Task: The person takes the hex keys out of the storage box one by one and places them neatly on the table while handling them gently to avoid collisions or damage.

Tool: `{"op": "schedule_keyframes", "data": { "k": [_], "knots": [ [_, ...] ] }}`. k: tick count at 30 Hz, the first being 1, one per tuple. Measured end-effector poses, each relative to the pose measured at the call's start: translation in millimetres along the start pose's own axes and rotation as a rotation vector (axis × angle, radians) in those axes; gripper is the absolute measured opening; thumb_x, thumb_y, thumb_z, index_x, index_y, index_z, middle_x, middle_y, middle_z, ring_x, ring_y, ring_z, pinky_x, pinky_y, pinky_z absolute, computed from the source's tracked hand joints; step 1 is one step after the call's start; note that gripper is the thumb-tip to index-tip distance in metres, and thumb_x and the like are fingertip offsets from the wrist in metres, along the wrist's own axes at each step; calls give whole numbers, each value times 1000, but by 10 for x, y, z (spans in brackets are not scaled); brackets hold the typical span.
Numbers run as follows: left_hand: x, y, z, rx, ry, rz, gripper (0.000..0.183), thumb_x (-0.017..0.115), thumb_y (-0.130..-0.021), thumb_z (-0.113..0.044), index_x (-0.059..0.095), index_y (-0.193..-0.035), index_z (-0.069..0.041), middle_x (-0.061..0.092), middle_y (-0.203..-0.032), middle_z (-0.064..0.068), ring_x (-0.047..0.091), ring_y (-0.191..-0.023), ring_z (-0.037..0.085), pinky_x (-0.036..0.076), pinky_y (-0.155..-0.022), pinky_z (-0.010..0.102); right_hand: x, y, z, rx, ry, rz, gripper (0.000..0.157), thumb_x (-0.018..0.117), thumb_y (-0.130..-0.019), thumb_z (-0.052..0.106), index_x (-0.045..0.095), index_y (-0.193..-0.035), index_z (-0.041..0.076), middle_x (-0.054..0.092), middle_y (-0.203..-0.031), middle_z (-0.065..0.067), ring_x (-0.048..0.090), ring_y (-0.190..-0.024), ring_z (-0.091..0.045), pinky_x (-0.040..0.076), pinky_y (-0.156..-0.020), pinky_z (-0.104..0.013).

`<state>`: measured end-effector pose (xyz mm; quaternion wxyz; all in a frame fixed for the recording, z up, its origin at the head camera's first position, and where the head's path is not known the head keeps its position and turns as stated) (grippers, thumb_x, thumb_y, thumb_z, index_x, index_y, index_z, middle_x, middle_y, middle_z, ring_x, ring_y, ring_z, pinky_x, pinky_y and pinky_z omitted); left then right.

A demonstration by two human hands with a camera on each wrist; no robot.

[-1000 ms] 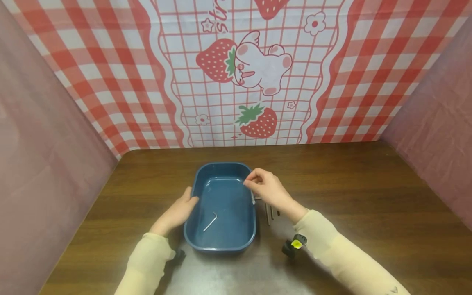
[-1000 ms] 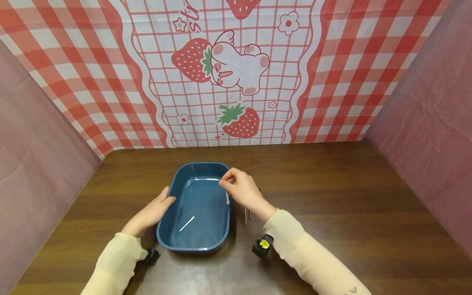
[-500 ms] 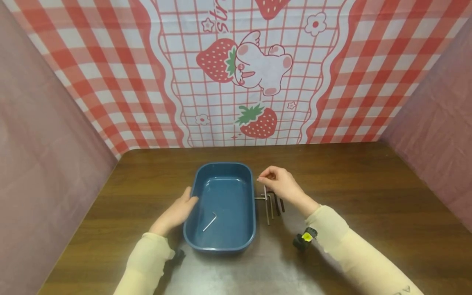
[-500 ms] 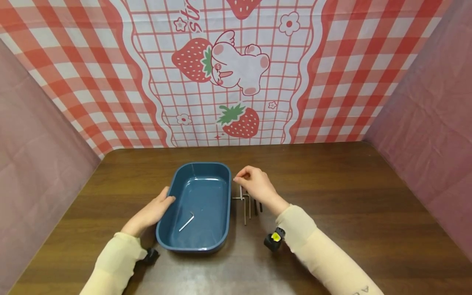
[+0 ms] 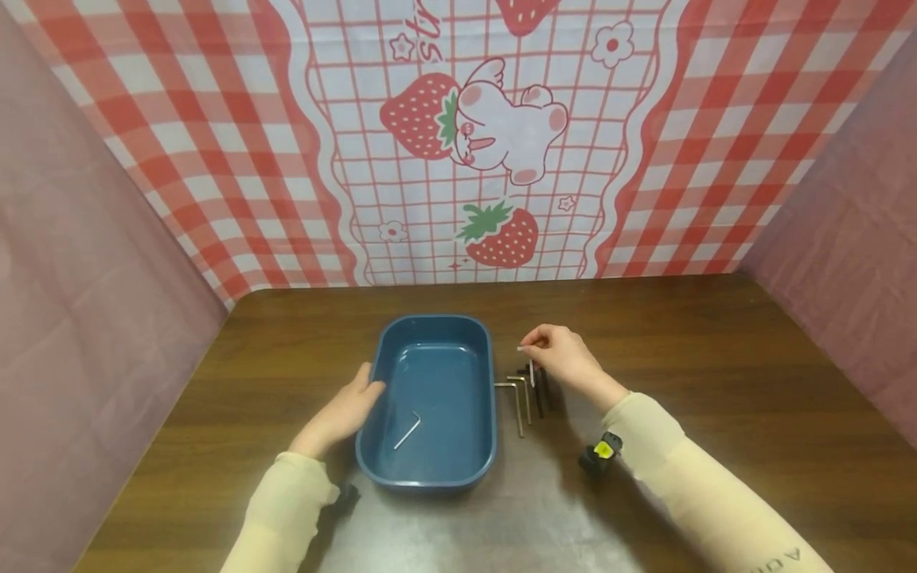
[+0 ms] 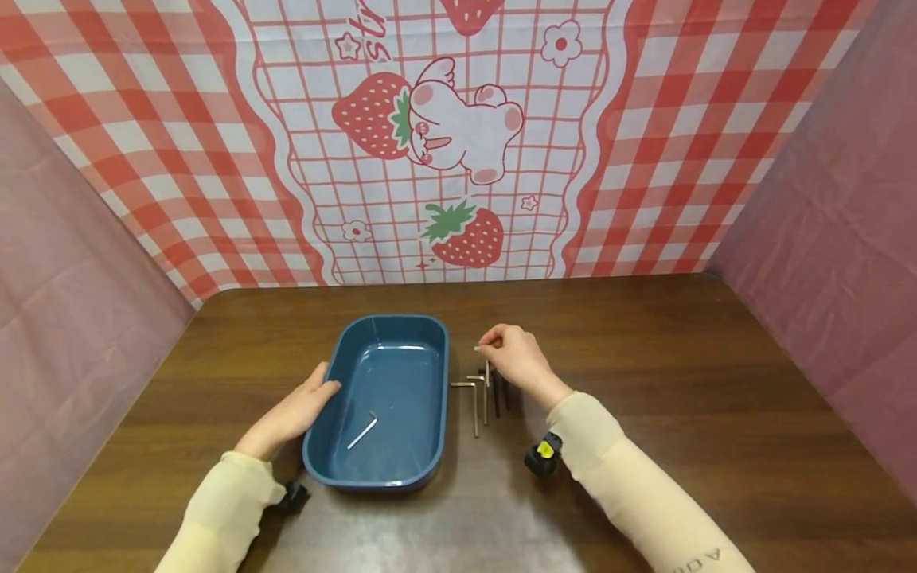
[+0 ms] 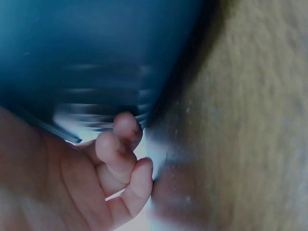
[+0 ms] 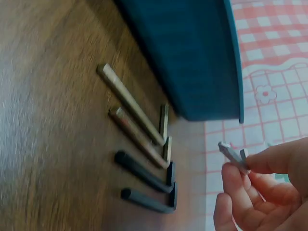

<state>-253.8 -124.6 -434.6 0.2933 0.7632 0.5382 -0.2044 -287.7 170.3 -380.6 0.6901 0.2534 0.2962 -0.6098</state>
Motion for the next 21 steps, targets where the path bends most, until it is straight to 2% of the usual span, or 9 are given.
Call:
{"op": "schedule_keyframes", "data": {
  "k": [9,21],
  "knots": [
    [-6,4,2,4,-9,-19,56,25,-97,-29,12,-142,2,25,-143,26,28,-129,41,23,-106,51,-69,-46,-179,79,72,-31,18,54,-83,13,66,-94,3,62,-65,-3,55,-57,-10,39,-56,-25],
    [1,0,7,-18,-7,8,62,24,-97,-30,1,-143,5,9,-148,24,15,-134,38,14,-109,49,-108,-80,-314,104,135,-5,17,58,-84,18,67,-91,5,62,-64,-2,55,-58,-10,39,-56,-26]
  ]
}}
Point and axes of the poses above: each hand's wrist, its own y-axis away from the middle knuckle, its own x-axis out of the palm, z = x × y, the point moved 8 cm from there along -y, towards the middle knuckle
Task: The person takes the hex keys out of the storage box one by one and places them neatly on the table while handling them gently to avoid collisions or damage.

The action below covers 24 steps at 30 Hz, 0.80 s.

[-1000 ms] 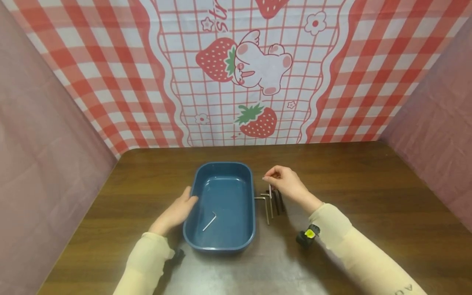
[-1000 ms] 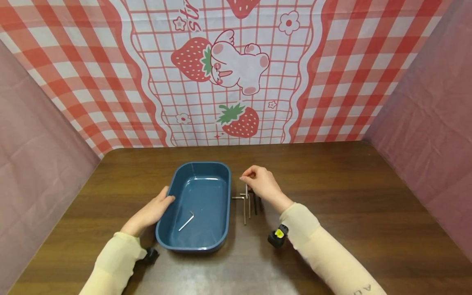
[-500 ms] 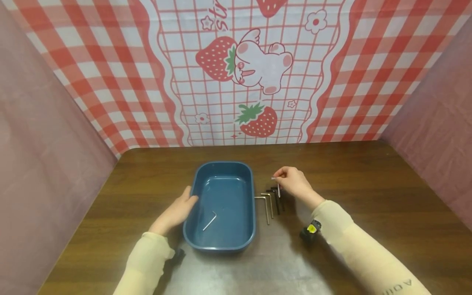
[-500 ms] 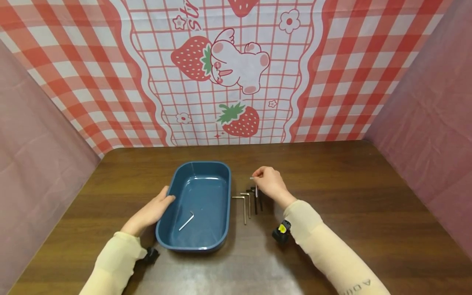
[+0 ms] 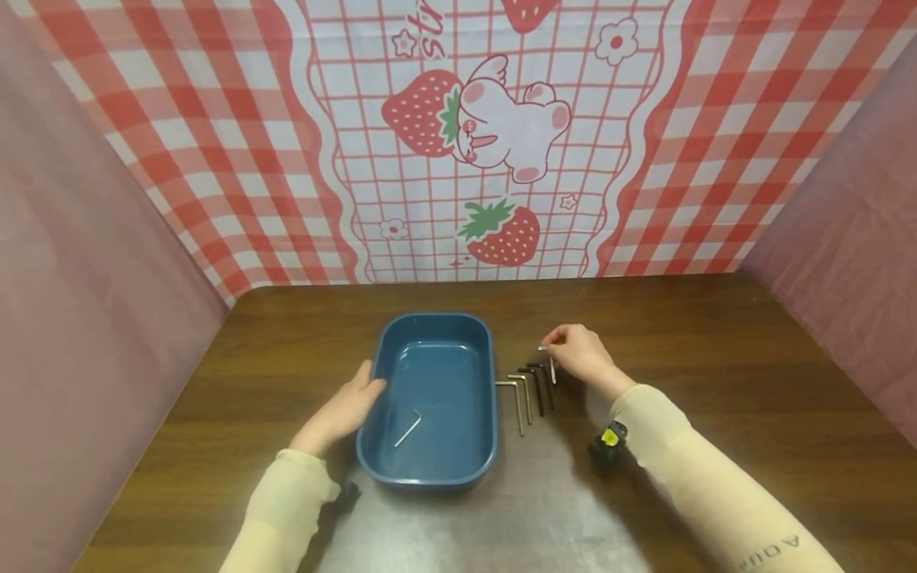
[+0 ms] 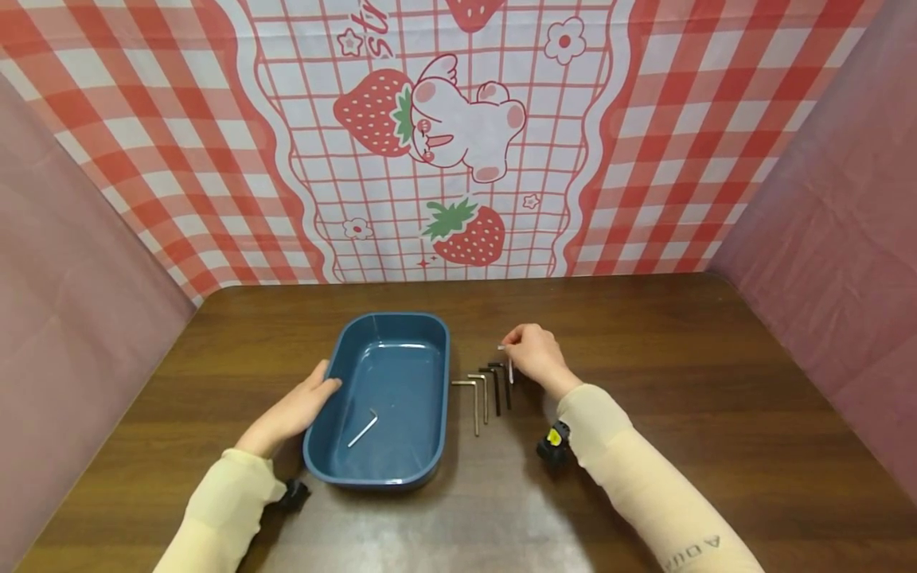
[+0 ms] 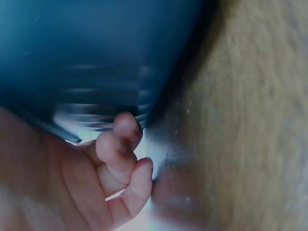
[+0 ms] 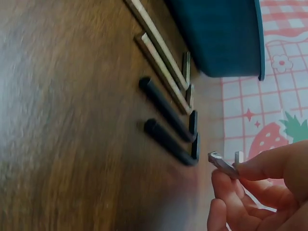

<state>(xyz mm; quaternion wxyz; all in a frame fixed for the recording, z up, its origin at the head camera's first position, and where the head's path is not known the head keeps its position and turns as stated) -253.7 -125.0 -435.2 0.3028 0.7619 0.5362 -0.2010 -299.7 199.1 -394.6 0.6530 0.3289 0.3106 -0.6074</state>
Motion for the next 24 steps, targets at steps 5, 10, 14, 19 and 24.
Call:
{"op": "schedule_keyframes", "data": {
  "k": [5,10,14,19,24],
  "knots": [
    [-1,2,6,-1,3,1,62,24,-97,-30,1,-143,5,9,-148,24,16,-134,39,15,-109,50,37,-10,-53,-1,27,14,16,58,-82,15,67,-90,4,66,-68,-4,56,-58,-10,40,-58,-27],
    [0,5,12,5,4,-2,62,24,-97,-30,2,-143,5,9,-148,24,16,-134,39,15,-109,49,83,-6,-72,-4,40,9,15,58,-80,12,66,-90,3,67,-74,-5,59,-62,-11,43,-60,-31],
    [6,4,14,-2,6,8,62,24,-97,-31,0,-143,5,5,-149,23,12,-135,38,12,-109,49,104,-11,-73,-16,68,2,13,60,-79,12,67,-87,4,67,-74,-4,59,-66,-15,45,-63,-33],
    [-2,1,-2,3,13,2,62,24,-97,-31,2,-143,4,10,-148,23,17,-134,39,16,-108,50,101,-25,-66,-39,99,-21,14,59,-78,11,68,-85,5,67,-79,-7,60,-74,-22,46,-68,-38],
    [-5,2,-7,11,15,-8,61,25,-97,-30,5,-143,3,15,-147,24,22,-132,40,18,-107,51,120,-34,-64,-42,121,-23,15,56,-78,10,68,-85,4,67,-84,-10,61,-79,-26,47,-72,-41]
  ]
}}
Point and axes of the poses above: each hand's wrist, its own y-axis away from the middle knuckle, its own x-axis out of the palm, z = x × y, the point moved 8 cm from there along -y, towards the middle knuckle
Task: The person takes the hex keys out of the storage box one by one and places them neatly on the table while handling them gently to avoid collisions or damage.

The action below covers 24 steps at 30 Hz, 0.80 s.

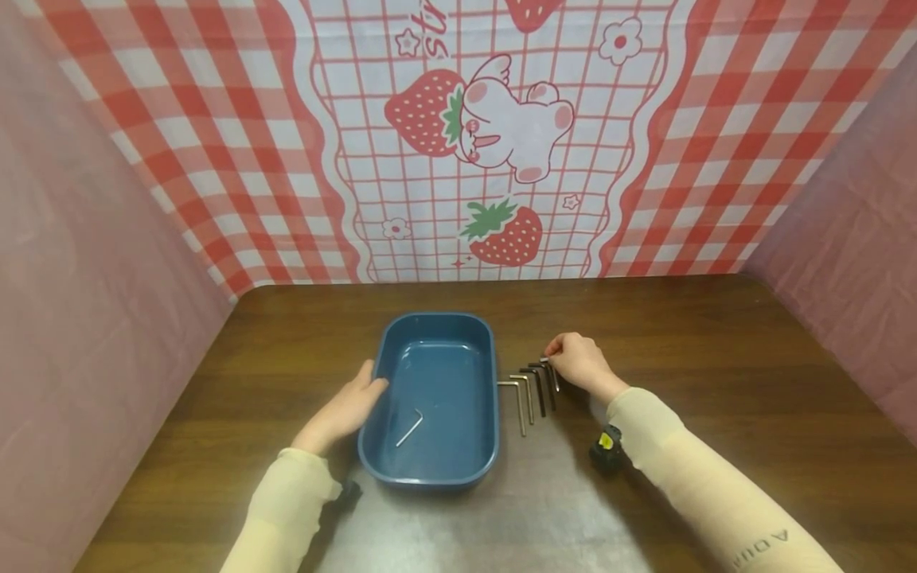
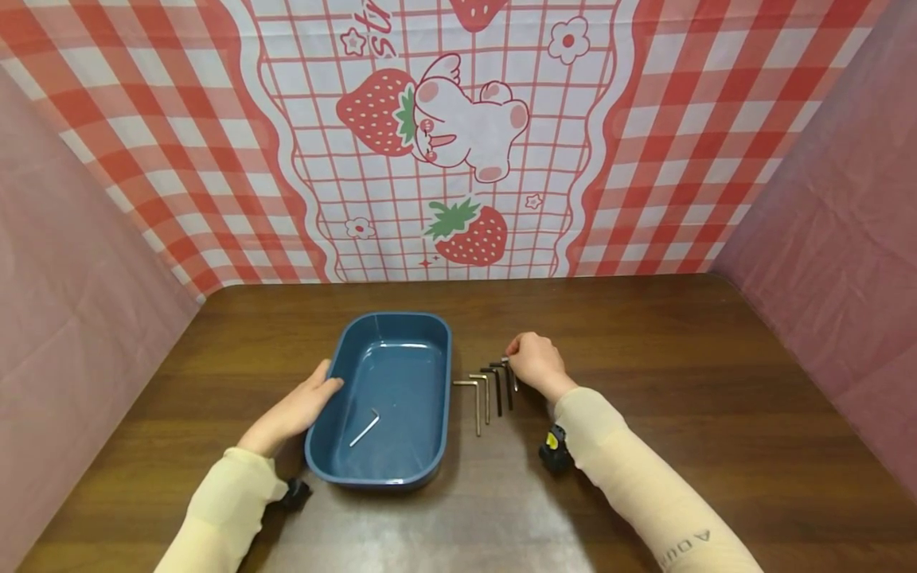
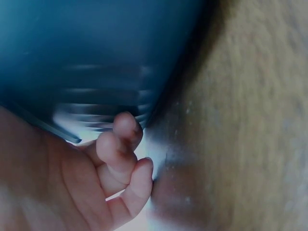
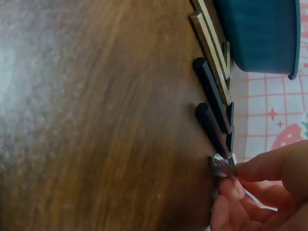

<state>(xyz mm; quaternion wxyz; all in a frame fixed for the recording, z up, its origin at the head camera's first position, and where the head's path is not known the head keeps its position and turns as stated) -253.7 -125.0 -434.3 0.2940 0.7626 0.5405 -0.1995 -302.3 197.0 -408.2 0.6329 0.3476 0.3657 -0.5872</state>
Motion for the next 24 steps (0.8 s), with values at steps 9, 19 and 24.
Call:
{"op": "schedule_keyframes", "data": {
  "k": [9,19,24],
  "knots": [
    [6,-5,-1,4,8,0,57,24,-97,-30,10,-142,2,22,-145,25,27,-131,40,22,-106,52,10,11,12,11,36,-2,12,57,-77,8,66,-83,3,67,-84,-12,61,-76,-26,49,-71,-43],
    [7,-6,-4,-5,-6,4,62,25,-97,-30,3,-143,5,12,-148,24,19,-133,40,16,-108,51,26,9,-9,5,57,-35,10,59,-76,8,67,-80,5,67,-81,-10,61,-74,-26,48,-69,-44],
    [7,-3,-1,4,-1,-4,60,25,-97,-29,6,-143,5,17,-146,25,24,-132,40,20,-107,51,35,9,-9,4,55,-40,9,59,-76,8,66,-80,4,66,-80,-10,60,-73,-25,48,-70,-44]
  ]
}}
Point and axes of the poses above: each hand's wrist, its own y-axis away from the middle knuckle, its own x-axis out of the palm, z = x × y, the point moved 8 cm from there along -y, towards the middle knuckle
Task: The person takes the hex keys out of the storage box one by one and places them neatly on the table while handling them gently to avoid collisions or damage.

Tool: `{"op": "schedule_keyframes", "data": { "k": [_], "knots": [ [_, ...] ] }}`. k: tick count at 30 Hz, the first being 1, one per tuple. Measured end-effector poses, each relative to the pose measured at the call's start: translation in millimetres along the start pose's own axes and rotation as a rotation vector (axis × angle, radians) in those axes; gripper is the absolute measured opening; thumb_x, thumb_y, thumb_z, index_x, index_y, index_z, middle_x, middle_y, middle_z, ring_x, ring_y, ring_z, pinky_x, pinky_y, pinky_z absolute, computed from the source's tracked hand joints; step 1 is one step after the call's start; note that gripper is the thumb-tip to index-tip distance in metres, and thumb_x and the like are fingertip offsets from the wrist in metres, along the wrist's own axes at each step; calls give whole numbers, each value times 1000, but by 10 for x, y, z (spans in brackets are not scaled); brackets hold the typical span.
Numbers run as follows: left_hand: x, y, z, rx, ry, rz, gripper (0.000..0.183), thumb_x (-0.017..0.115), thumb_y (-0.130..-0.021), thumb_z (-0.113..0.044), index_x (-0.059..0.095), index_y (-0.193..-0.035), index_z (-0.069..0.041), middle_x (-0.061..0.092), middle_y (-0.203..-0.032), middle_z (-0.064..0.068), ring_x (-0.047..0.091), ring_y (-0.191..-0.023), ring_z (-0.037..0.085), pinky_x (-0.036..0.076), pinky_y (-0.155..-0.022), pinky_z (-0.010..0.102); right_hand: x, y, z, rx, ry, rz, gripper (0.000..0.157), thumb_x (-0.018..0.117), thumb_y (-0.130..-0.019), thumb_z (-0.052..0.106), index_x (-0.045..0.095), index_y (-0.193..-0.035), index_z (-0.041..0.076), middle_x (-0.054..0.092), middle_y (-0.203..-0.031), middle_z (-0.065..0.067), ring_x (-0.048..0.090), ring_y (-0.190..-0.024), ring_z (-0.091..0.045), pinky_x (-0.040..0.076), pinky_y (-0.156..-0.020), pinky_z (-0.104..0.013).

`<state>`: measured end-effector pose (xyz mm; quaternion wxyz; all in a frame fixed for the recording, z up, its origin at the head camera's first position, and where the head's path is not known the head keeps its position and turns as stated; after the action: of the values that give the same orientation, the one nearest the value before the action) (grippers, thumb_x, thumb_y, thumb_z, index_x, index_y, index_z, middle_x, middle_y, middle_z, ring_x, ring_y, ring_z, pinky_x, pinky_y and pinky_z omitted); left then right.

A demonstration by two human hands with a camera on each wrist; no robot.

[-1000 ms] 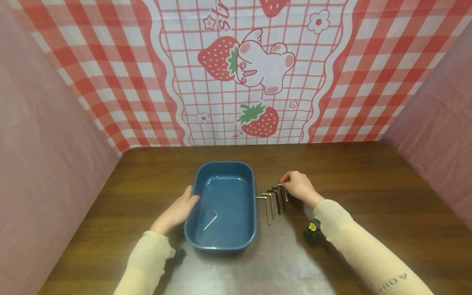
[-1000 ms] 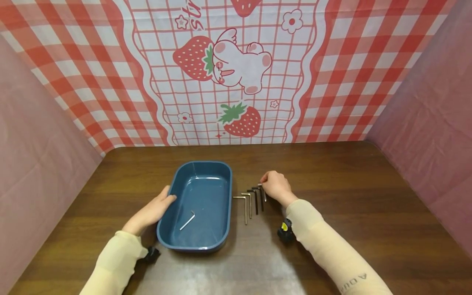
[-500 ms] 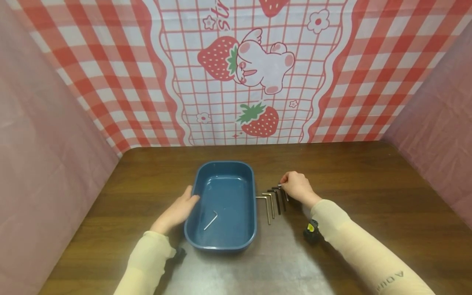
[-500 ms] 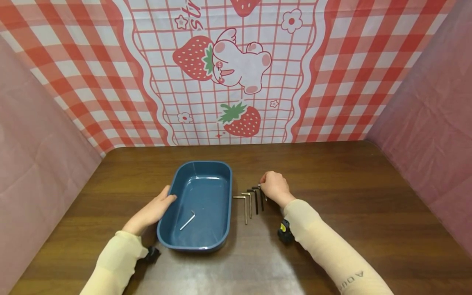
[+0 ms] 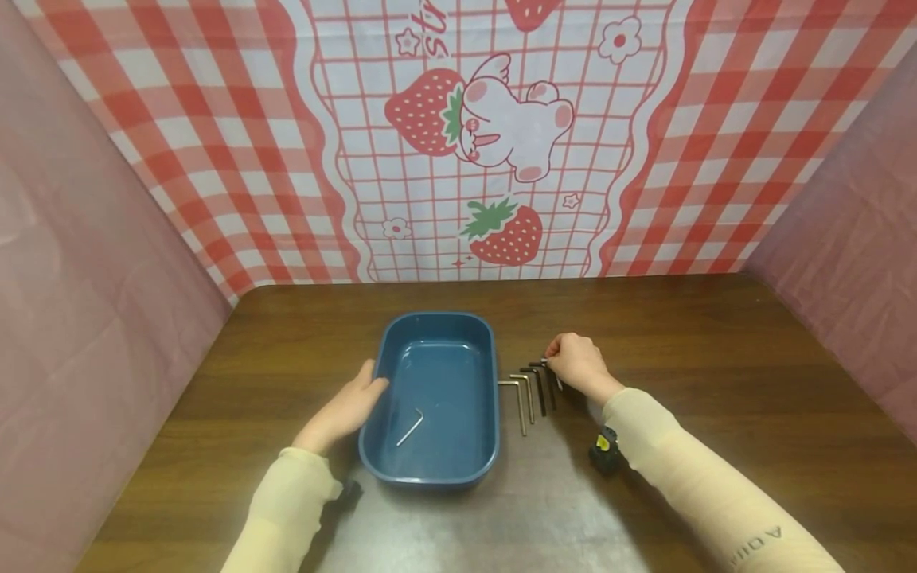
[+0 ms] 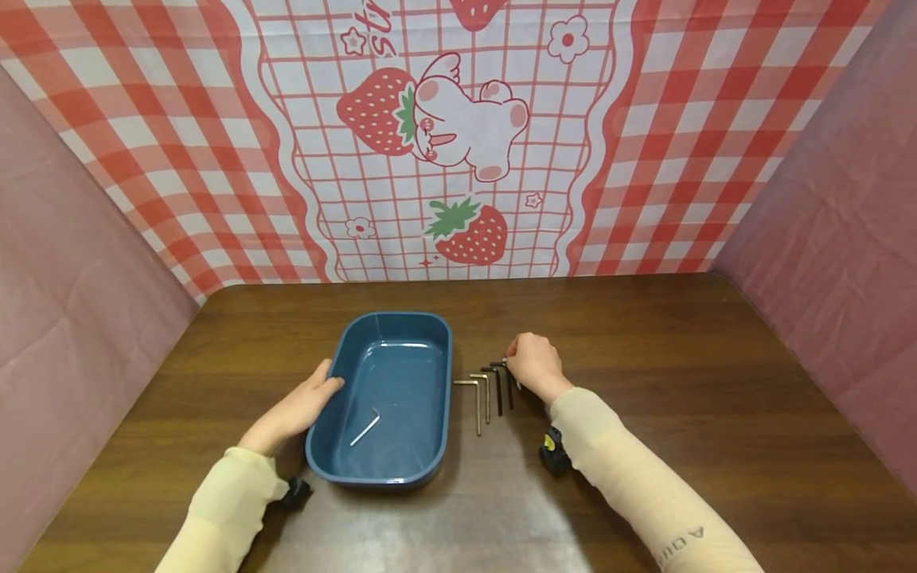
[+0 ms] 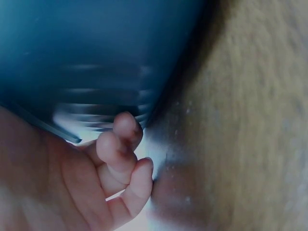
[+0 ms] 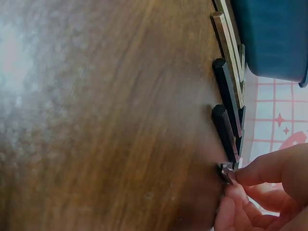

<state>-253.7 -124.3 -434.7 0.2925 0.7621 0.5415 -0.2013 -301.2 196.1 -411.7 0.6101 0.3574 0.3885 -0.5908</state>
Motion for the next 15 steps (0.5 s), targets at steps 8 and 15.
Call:
{"op": "schedule_keyframes", "data": {
  "k": [8,15],
  "knots": [
    [-2,-3,12,-5,3,-6,59,25,-97,-29,8,-143,4,19,-146,26,26,-131,41,22,-106,51,-4,-1,9,-11,3,-10,8,59,-76,9,65,-79,4,65,-79,-9,61,-74,-26,48,-70,-44],
    [4,-7,21,-22,-8,15,62,24,-97,-31,1,-143,5,8,-148,23,15,-135,39,13,-109,49,-35,2,6,-2,-12,12,13,55,-77,9,66,-82,4,66,-82,-11,61,-78,-29,48,-72,-44]
  ]
}}
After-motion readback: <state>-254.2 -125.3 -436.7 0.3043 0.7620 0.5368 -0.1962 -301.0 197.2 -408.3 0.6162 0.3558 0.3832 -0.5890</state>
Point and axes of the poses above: each hand's wrist, its own y-axis away from the middle knuckle, its own x-axis out of the palm, z = x × y, the point moved 8 cm from there along -y, towards the middle knuckle
